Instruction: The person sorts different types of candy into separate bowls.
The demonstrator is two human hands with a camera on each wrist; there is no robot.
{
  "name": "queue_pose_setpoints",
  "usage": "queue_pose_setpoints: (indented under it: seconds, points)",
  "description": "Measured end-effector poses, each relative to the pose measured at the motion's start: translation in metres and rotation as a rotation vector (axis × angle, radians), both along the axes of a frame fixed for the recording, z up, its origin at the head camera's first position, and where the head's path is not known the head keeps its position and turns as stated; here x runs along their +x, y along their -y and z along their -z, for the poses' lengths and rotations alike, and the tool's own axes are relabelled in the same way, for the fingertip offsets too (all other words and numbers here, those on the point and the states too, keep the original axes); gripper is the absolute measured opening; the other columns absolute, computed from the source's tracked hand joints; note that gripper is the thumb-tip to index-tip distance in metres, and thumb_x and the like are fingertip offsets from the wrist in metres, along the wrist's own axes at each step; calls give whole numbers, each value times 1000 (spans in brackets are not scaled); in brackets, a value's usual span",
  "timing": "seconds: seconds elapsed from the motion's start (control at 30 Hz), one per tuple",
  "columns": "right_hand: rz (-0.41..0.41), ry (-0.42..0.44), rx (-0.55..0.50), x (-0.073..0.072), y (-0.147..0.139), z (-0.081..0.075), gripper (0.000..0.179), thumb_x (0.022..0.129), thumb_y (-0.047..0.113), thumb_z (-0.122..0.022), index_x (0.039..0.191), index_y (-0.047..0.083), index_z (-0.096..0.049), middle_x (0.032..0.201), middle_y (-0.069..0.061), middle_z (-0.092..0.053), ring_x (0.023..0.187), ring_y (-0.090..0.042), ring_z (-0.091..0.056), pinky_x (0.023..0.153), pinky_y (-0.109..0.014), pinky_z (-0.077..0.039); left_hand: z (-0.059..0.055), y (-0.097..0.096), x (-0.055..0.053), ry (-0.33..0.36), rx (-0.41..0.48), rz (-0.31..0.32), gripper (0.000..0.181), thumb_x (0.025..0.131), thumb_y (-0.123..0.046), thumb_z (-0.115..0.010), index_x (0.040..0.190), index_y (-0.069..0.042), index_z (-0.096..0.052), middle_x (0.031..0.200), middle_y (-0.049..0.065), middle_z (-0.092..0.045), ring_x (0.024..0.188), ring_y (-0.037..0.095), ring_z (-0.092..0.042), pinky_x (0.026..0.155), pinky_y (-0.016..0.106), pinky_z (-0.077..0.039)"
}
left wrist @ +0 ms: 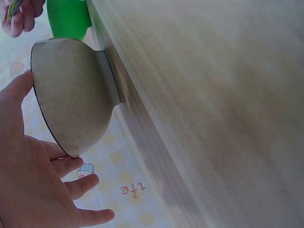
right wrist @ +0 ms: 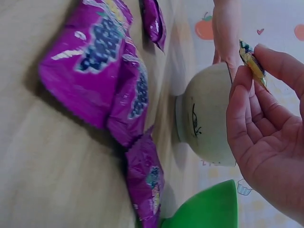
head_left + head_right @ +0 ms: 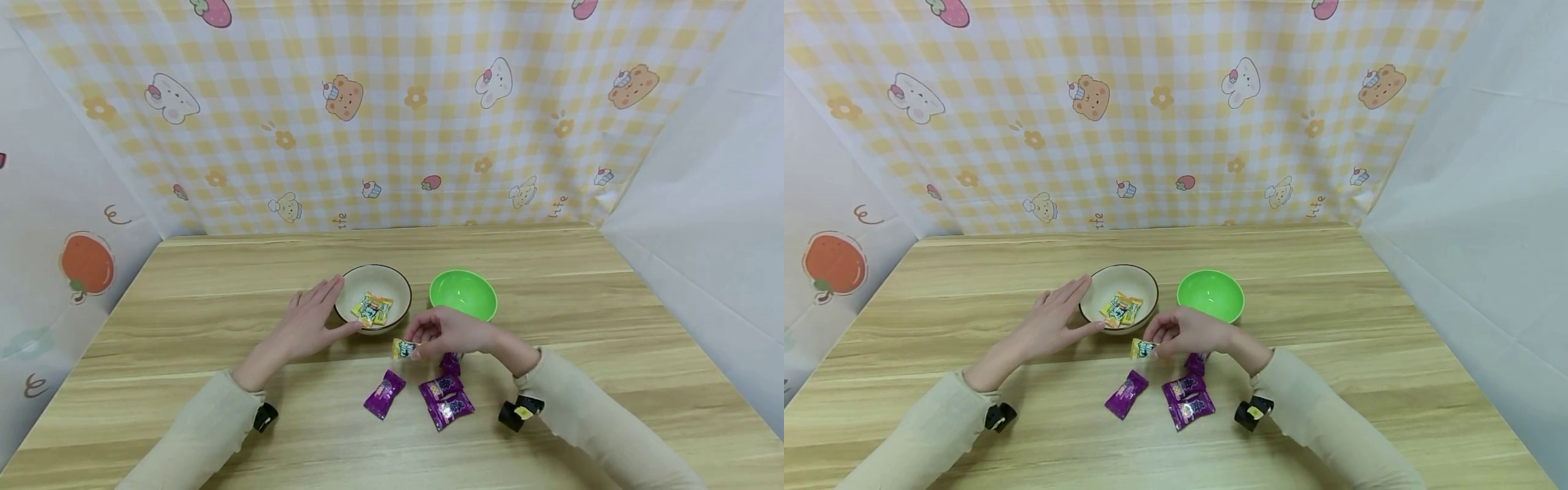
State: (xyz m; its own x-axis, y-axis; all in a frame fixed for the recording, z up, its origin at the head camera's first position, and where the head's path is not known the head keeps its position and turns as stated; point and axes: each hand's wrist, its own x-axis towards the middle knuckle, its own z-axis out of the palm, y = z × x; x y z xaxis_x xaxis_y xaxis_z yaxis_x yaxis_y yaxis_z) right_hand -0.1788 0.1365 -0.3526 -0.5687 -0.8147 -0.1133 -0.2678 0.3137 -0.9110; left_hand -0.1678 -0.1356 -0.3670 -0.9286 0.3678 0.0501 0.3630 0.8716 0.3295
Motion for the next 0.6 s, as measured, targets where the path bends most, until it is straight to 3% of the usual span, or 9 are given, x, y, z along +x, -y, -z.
queue_pose_setpoints:
  seconds: [0.23,0.43,0.6]
  points:
    - [62,-15,20,-9,6,-6,23,78,12,-66,97,3,-58,84,-4,-58,77,-17,-54,69,-28,-47,1,0,0,-7,1,1,92,77,-66,-43,140,-5,-18,143,11,-18,128,31,-17,98,57,-8]
    - [135,5,0,-17,11,-10,23,77,8,-64,98,2,-57,84,-7,-58,77,-19,-54,69,-31,-46,2,0,-1,-8,1,3,94,76,-70,-40,140,-5,-17,143,11,-18,128,32,-17,98,57,-9]
    - [200,-34,-30,-25,18,-13,22,78,7,-64,98,-1,-58,83,-7,-57,76,-18,-53,67,-31,-46,2,1,-1,-6,3,4,94,76,-70,-39,141,-5,-17,144,11,-18,128,31,-17,98,57,-9]
